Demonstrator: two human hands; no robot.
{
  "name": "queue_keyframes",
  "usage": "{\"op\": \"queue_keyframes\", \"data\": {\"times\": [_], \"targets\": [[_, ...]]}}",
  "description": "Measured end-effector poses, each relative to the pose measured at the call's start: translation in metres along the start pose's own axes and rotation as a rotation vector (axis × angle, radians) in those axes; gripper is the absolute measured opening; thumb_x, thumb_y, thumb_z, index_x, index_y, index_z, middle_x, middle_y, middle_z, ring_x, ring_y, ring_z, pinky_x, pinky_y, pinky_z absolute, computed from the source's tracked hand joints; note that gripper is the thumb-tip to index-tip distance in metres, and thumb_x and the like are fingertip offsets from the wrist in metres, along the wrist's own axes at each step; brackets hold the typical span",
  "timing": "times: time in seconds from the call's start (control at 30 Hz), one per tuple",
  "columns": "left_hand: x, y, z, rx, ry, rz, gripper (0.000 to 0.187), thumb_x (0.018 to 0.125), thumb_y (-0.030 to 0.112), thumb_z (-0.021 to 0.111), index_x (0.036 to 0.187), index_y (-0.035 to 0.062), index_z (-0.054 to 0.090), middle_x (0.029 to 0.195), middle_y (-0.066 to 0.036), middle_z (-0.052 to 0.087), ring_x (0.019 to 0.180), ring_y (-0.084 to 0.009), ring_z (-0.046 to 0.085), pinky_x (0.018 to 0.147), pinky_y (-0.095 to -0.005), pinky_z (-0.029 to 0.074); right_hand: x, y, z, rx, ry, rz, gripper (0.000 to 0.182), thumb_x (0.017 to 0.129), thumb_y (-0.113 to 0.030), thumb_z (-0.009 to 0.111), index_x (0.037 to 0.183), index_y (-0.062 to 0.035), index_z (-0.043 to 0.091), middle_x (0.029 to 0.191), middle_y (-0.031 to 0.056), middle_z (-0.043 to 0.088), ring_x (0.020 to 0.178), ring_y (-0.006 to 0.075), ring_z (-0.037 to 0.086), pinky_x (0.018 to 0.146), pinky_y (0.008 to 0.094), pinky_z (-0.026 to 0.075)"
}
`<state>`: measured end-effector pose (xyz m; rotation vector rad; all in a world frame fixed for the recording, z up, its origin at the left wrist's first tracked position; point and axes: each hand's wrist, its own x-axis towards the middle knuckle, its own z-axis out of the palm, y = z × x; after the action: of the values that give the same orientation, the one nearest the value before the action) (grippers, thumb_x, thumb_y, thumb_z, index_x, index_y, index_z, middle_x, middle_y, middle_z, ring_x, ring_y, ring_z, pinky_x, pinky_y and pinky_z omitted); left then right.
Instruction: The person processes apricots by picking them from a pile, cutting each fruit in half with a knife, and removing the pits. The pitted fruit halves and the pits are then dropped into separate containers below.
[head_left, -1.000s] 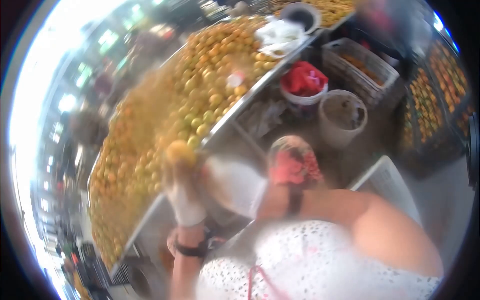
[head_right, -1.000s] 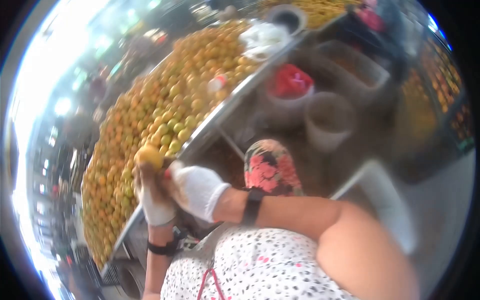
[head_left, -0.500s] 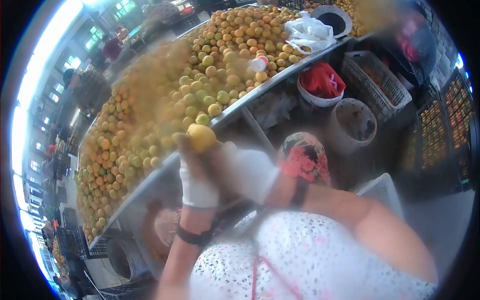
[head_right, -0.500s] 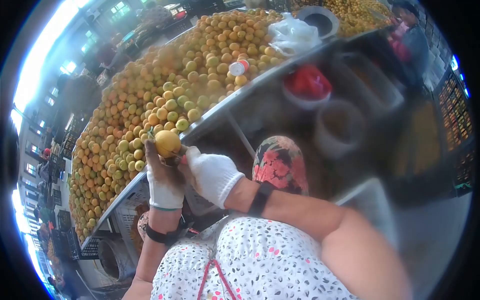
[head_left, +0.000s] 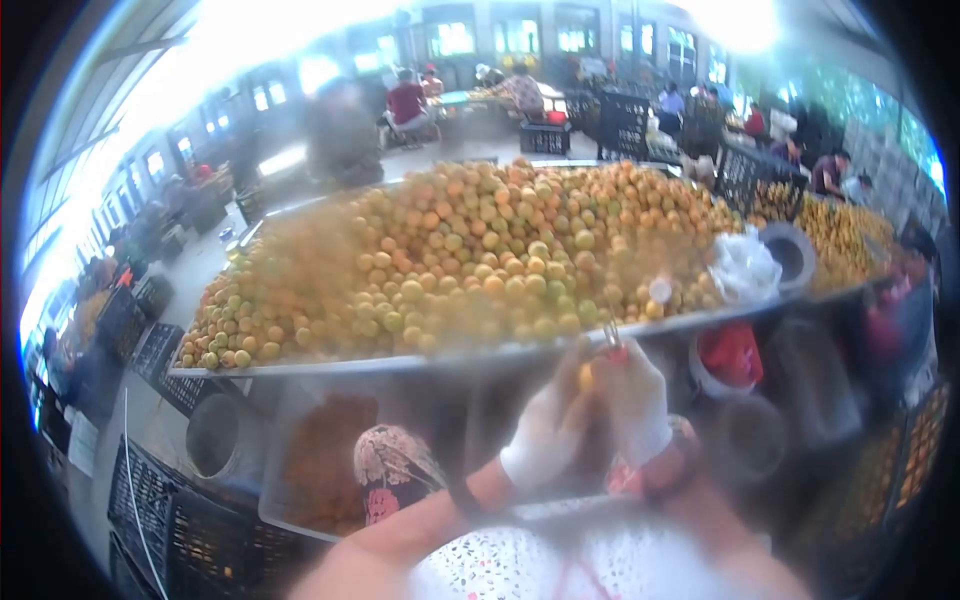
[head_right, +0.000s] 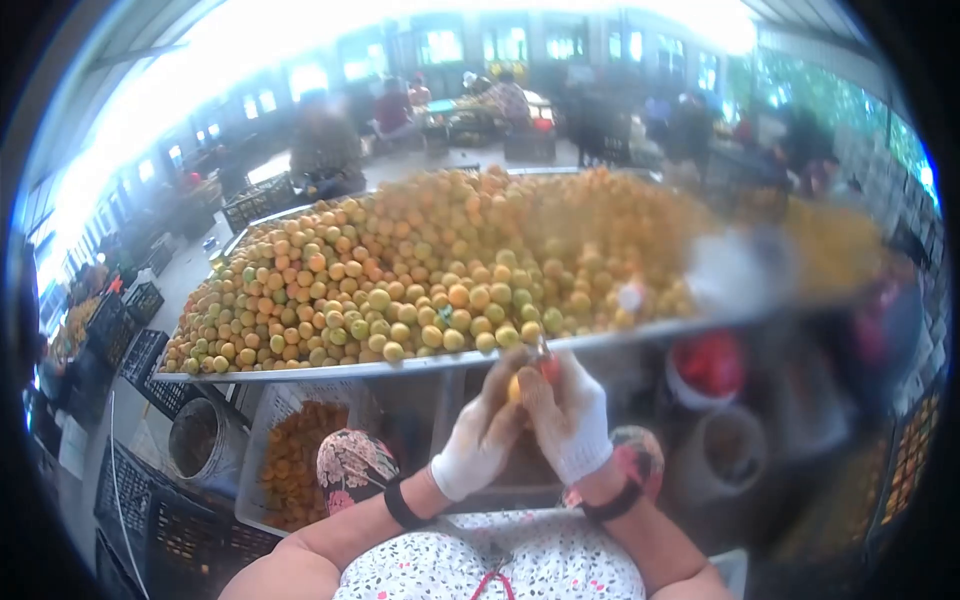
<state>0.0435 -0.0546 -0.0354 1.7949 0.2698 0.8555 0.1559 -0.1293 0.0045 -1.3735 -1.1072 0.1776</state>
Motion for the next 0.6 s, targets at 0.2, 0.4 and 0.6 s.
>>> {"op": "queue_keyframes", "data": {"times": [0.2,0.4,0.6], "targets": [[-0.009,0.003,-0.003,-0.579,0.086,-0.195,0.048,0.107,0.027,0.036,0.150,0.0071,0.033,0.134,-0.009,0.054,0.111,-0.0169,0.060,0.092,-0.0288,0.049,0.006,-0.009,0.023,0.062,-0.094,-0.073,0.011,0.095,-0.013,0.062,0.090,-0.0028,0.062,0.069,0.0038,0.057,0.063,0.0071,0.052,0.055,0.0259,0.044],[-0.003,0.014,-0.017,-1.602,-0.486,0.183,0.044,0.105,0.040,0.044,0.132,0.0064,0.052,0.121,-0.004,0.058,0.110,-0.0149,0.055,0.097,-0.0310,0.045,0.013,-0.003,0.040,-0.209,-0.130,-0.252,0.009,0.083,-0.012,0.068,0.085,-0.0059,0.062,0.072,0.0127,0.061,0.061,0.0296,0.062,0.055,0.0352,0.049],[-0.005,-0.005,-0.021,-1.177,0.201,-0.531,0.048,0.104,0.049,0.040,0.118,0.0059,0.056,0.113,-0.004,0.059,0.100,-0.0112,0.056,0.088,-0.0283,0.047,0.024,0.026,0.039,-0.098,-0.269,-0.425,0.012,0.080,-0.010,0.067,0.090,-0.0065,0.062,0.077,0.0137,0.059,0.064,0.0337,0.061,0.057,0.0377,0.049]]}}
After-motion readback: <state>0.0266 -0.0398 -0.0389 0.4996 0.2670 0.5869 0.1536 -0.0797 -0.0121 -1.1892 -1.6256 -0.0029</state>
